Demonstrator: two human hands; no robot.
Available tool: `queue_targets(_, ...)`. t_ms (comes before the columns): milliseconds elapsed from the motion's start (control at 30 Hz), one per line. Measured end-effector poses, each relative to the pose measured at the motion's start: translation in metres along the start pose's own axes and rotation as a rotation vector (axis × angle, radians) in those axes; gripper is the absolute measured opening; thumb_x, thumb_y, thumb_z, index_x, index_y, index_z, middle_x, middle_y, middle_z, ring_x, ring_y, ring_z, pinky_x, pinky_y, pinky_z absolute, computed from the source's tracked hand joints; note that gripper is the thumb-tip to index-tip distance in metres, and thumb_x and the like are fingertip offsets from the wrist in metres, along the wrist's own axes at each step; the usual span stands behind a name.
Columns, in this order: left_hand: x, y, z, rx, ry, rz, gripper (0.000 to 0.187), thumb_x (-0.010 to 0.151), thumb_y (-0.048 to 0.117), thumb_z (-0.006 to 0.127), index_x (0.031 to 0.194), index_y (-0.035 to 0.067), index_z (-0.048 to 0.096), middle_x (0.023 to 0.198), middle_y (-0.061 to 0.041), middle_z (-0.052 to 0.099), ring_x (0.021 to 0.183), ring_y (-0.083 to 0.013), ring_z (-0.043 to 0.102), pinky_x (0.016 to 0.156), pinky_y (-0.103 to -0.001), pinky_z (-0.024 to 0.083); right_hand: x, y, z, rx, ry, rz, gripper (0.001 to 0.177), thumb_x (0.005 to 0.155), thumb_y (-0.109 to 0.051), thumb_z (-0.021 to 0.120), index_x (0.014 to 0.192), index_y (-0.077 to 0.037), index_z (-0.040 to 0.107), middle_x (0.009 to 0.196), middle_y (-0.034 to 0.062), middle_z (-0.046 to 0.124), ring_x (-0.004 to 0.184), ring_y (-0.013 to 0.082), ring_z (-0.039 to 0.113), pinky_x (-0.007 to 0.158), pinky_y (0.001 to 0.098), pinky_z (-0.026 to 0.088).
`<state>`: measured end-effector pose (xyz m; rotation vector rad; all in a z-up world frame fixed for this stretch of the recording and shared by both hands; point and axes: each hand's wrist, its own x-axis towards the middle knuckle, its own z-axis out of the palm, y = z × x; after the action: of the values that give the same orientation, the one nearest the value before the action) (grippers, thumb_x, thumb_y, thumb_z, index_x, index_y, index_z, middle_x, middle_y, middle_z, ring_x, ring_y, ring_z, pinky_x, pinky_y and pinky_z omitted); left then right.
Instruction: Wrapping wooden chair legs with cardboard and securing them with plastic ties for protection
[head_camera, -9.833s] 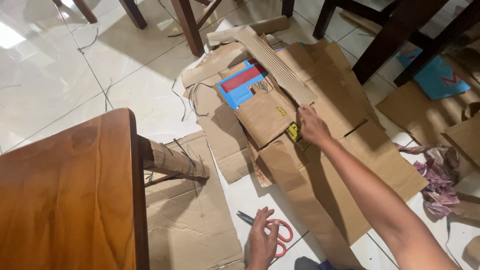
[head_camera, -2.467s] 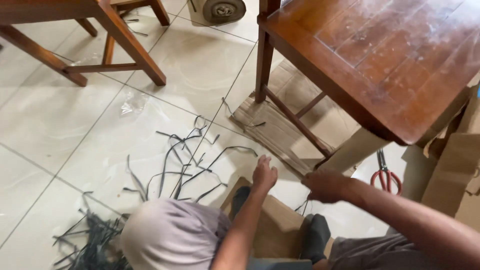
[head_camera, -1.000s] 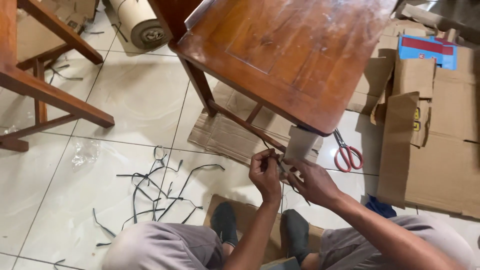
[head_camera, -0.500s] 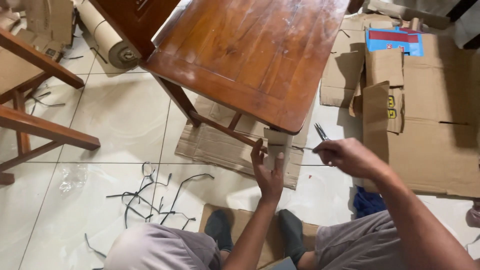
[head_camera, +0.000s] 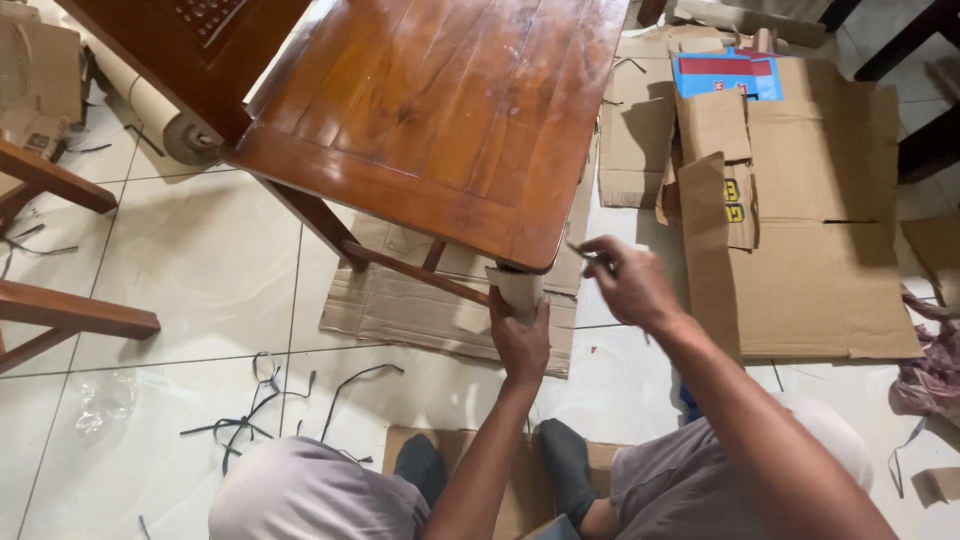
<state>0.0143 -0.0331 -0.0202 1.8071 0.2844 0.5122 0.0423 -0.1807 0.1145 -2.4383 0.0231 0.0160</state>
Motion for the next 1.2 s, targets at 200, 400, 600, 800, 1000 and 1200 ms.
queue_targets(200, 0.015, 0.016, -0.006, -0.069, 0.000, 0.108, 0.078, 0.077, 0.017, 0.088, 0.142, -0.002, 0.048, 0.129, -0.025, 0.062, 0.122, -0.0436, 0.062, 0.105, -0.050, 0.051, -0.012, -0.058, 0.001, -0.056, -0.134, -0.105, 0.026, 0.093, -0.025, 0.063, 0.113, -0.012, 0.073, 0.109, 0.0135, 0.077, 0.106, 0.0403, 0.071, 0.091, 0.0539, 0.056)
queue_targets(400, 0.022, 0.004, -0.003, 0.120, -0.032, 0.243, 0.075, 0.080, 0.027, 0.086, 0.137, -0.002, 0.049, 0.122, -0.024, 0.063, 0.117, -0.0403, 0.065, 0.100, -0.046, 0.055, -0.001, -0.043, 0.024, 0.025, 0.038, -0.058, 0.016, 0.090, -0.018, 0.065, 0.102, -0.015, 0.075, 0.096, 0.0114, 0.076, 0.094, 0.0371, 0.072, 0.078, 0.0482, 0.059)
queue_targets(600, 0.025, 0.011, -0.011, -0.001, -0.123, 0.225, 0.071, 0.079, 0.016, 0.086, 0.137, 0.000, 0.048, 0.120, -0.023, 0.062, 0.118, -0.0407, 0.064, 0.100, -0.048, 0.054, -0.008, -0.056, 0.025, 0.319, 0.188, 0.000, 0.020, 0.091, -0.013, 0.067, 0.108, -0.013, 0.077, 0.093, 0.0120, 0.077, 0.081, 0.0270, 0.073, 0.073, 0.0417, 0.058)
queue_targets(800, 0.026, 0.010, -0.016, -0.073, -0.184, 0.137, 0.063, 0.086, 0.025, 0.080, 0.140, 0.014, 0.049, 0.120, -0.009, 0.066, 0.118, -0.0348, 0.066, 0.096, -0.047, 0.056, -0.006, -0.045, 0.029, 0.523, -0.208, 0.087, 0.048, 0.075, -0.014, 0.070, 0.123, -0.013, 0.067, 0.110, 0.0108, 0.072, 0.097, 0.0242, 0.070, 0.086, 0.0412, 0.058)
queue_targets(1000, 0.027, -0.002, -0.018, -0.254, -0.264, 0.105, 0.062, 0.085, 0.009, 0.077, 0.141, 0.015, 0.048, 0.120, -0.013, 0.068, 0.118, -0.0406, 0.065, 0.096, -0.056, 0.054, -0.006, -0.052, 0.050, 0.722, -0.189, 0.072, 0.049, 0.070, -0.008, 0.090, 0.113, -0.008, 0.066, 0.100, 0.0072, 0.070, 0.094, 0.0197, 0.062, 0.088, 0.0333, 0.053)
queue_targets(1200, 0.028, -0.011, -0.022, -0.659, -0.394, 0.015, 0.067, 0.083, -0.009, 0.072, 0.144, 0.008, 0.048, 0.125, -0.017, 0.067, 0.120, -0.0304, 0.063, 0.103, -0.053, 0.052, 0.004, -0.053, 0.052, 0.602, -0.154, 0.132, 0.043, 0.068, -0.008, 0.082, 0.109, -0.005, 0.067, 0.098, 0.0127, 0.073, 0.098, 0.0236, 0.068, 0.091, 0.0418, 0.054)
